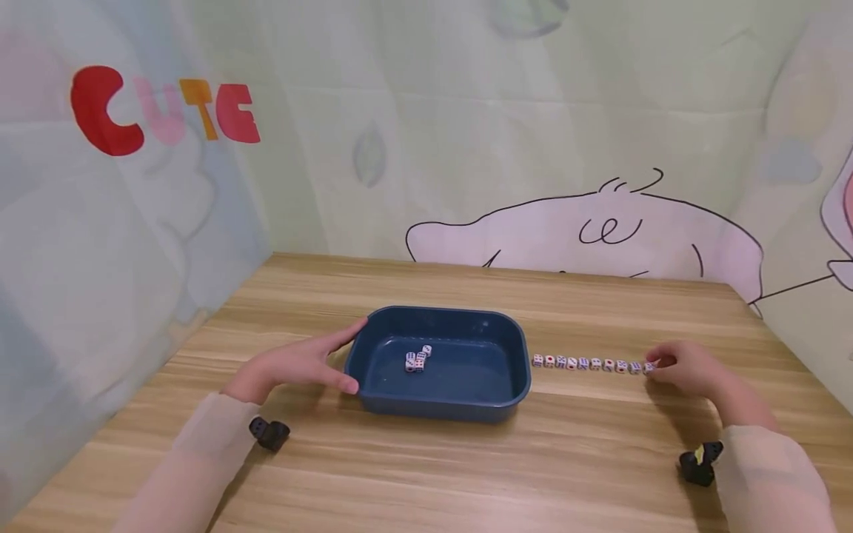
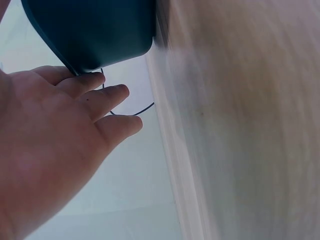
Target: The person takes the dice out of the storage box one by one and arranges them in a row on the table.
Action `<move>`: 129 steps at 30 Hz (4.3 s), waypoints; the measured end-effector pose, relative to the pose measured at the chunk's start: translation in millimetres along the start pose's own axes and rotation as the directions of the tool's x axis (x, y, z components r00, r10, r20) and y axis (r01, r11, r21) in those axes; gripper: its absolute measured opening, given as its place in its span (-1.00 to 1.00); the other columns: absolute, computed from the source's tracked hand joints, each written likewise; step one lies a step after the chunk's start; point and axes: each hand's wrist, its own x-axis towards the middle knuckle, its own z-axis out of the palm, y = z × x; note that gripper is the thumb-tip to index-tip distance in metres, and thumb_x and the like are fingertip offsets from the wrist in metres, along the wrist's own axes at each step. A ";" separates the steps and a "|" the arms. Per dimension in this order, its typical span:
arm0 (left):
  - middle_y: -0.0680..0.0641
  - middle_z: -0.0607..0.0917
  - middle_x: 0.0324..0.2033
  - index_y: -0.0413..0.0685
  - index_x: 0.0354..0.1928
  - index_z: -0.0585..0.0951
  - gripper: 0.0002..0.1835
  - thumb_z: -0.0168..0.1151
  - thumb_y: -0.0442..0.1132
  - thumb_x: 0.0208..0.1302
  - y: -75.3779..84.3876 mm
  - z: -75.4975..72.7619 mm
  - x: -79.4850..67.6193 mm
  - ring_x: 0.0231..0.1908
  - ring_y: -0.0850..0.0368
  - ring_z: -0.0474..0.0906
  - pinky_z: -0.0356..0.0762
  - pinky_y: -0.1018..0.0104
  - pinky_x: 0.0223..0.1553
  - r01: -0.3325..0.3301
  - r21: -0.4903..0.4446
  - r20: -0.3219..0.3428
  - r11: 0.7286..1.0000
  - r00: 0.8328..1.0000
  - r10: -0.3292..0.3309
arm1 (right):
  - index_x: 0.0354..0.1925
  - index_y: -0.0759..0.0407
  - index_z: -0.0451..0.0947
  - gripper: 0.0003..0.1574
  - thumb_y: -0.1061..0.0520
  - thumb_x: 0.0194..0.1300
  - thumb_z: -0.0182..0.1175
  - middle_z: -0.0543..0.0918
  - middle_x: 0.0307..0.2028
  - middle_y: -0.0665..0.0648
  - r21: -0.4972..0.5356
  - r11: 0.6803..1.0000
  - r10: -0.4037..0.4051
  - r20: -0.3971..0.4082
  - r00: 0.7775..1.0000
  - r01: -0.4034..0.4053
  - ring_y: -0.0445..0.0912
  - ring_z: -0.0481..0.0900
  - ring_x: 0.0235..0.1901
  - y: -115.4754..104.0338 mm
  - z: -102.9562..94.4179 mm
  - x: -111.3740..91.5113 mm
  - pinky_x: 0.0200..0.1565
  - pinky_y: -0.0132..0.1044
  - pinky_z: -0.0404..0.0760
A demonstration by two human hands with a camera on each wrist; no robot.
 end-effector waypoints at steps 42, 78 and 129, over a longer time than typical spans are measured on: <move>-0.11 -0.07 0.51 0.02 0.54 -0.16 0.26 0.45 0.18 -0.04 -4.1 1.9 -2.6 0.49 -0.11 -0.15 -0.06 -0.16 0.41 -0.022 0.014 -0.003 1.000 1.000 0.022 | 0.05 0.31 0.55 -0.60 0.13 0.31 0.23 0.66 -0.22 0.12 0.255 0.922 -0.288 -0.049 0.956 0.291 -0.08 0.58 -0.25 -199.4 13.0 45.5 -0.15 -0.27 0.59; -0.09 -0.06 0.51 -0.01 0.53 -0.14 0.23 0.45 0.15 -0.01 -0.5 2.1 -3.5 0.49 -0.06 -0.14 -0.06 -0.10 0.42 -0.041 0.032 -0.009 0.999 0.999 0.041 | -0.03 0.35 0.58 -0.69 0.23 0.28 0.22 0.66 -0.29 0.09 0.333 0.884 -0.394 0.154 0.906 0.328 -0.12 0.52 -0.30 -265.9 83.3 84.0 -0.16 -0.27 0.58; -0.10 -0.05 0.51 0.06 0.54 -0.15 0.20 0.42 0.16 0.02 -0.2 1.4 -3.0 0.49 -0.09 -0.13 -0.04 -0.16 0.41 0.014 0.047 -0.005 0.999 1.000 -0.014 | -0.21 0.20 0.60 -0.87 0.23 0.23 0.27 0.56 -0.42 0.05 0.188 0.954 -0.284 0.311 0.907 0.234 -0.12 0.44 -0.39 -277.2 106.4 95.4 -0.33 -0.35 0.43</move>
